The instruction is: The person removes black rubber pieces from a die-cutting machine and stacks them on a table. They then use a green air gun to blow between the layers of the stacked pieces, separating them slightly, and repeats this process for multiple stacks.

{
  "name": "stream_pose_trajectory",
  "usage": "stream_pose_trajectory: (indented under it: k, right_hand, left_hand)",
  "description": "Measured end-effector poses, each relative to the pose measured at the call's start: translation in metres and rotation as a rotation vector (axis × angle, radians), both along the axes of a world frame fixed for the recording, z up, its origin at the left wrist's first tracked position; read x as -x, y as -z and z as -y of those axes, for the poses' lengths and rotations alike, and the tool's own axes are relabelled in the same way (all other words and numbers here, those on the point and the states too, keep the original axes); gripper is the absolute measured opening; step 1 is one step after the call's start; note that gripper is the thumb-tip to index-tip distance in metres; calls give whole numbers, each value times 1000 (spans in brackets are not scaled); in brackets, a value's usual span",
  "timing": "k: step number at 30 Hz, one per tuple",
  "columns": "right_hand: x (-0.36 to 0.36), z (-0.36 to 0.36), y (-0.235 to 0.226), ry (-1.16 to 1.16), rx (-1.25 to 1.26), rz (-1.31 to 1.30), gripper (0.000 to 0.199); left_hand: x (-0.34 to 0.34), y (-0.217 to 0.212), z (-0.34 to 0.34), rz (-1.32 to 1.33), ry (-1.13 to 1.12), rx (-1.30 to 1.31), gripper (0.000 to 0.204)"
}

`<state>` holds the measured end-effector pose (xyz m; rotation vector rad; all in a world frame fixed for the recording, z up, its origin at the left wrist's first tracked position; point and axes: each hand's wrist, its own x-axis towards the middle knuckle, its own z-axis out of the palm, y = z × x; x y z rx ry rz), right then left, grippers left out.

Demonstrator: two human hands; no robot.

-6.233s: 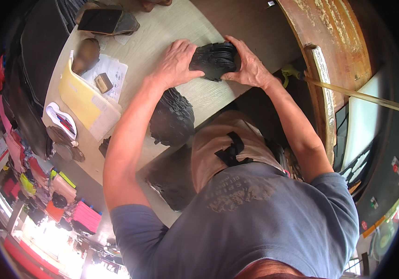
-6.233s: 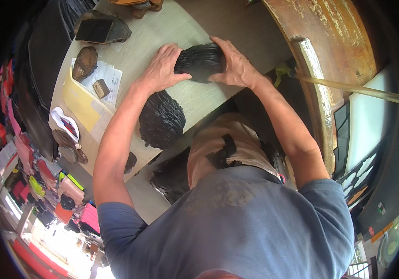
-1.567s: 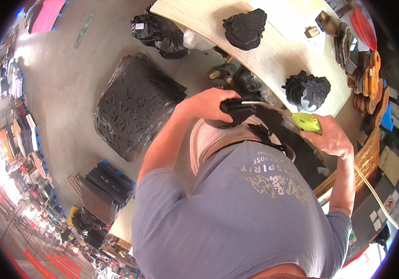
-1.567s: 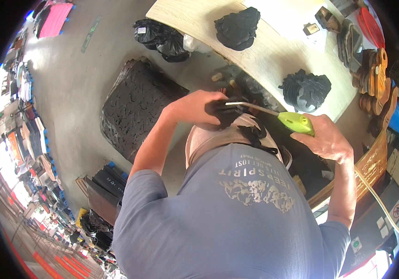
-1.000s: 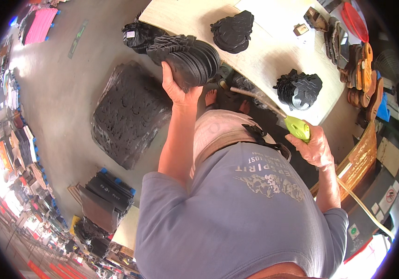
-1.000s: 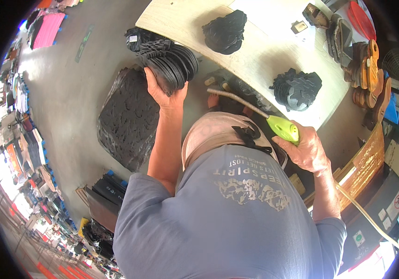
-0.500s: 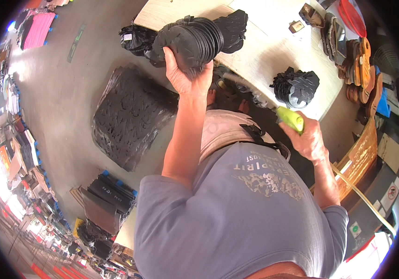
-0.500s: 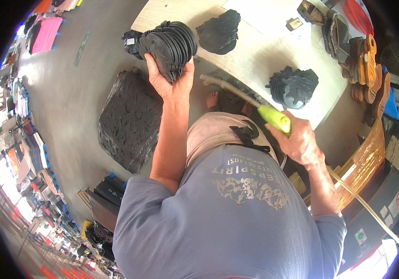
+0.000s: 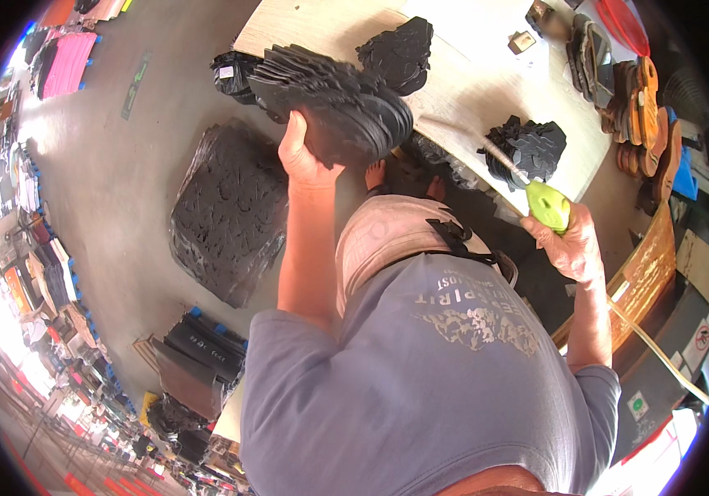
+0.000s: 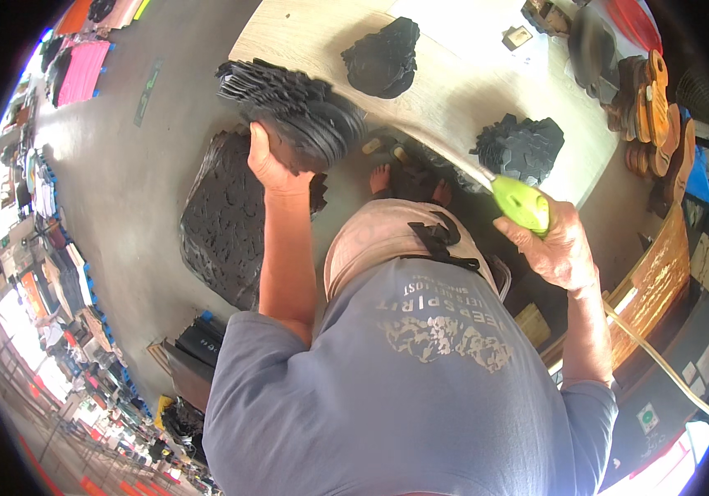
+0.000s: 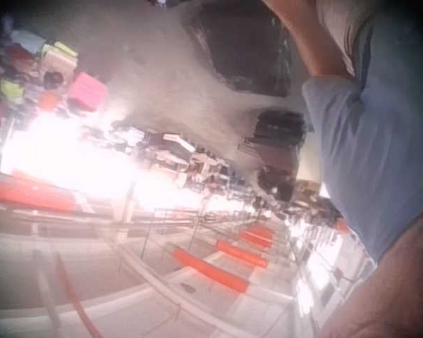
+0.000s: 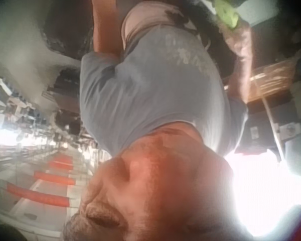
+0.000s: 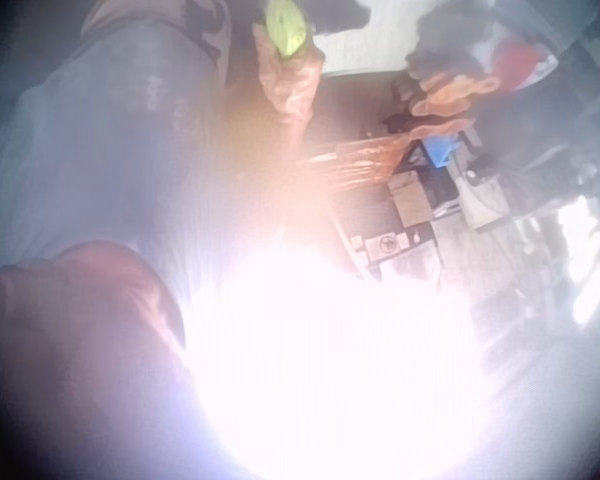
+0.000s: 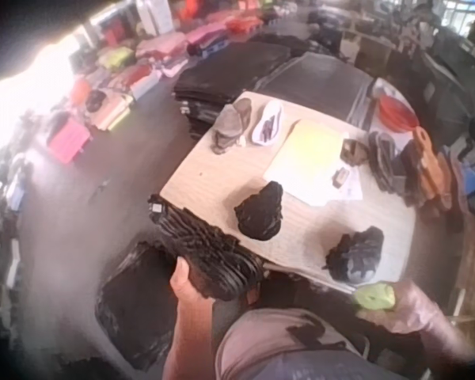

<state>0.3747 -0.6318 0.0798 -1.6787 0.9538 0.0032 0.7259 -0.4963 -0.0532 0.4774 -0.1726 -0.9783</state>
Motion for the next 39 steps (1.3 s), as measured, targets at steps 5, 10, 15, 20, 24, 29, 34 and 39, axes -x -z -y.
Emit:
stream_pose_trajectory:
  k: [5,10,15,20,24,29,34,39]
  right_hand:
    - [-2,14,-5,-81,60,40,42]
    - [-13,27,-14,-179,32,8,43]
    - [-27,41,-27,-232,36,-119,45]
    - [-39,50,-34,-265,107,-206,40]
    - [-48,48,-32,-346,8,-293,37]
    - [-56,42,-12,-436,35,-240,32]
    - [-51,42,-2,-431,32,-202,32]
    - [-44,45,-12,-318,34,-228,38]
  left_hand:
    - [-32,4,-36,124,183,-111,63]
    - [-50,-10,-49,390,471,-308,65]
    - [-52,-39,-41,657,777,-515,70]
    - [-39,-51,-22,1343,1010,-693,74]
    - [-23,-45,-12,1601,1118,-762,66]
    - [-15,-43,-8,1624,1179,-808,66]
    - [-15,-35,-10,1583,1170,-758,69]
    - [-29,-11,-21,1292,947,-610,72]
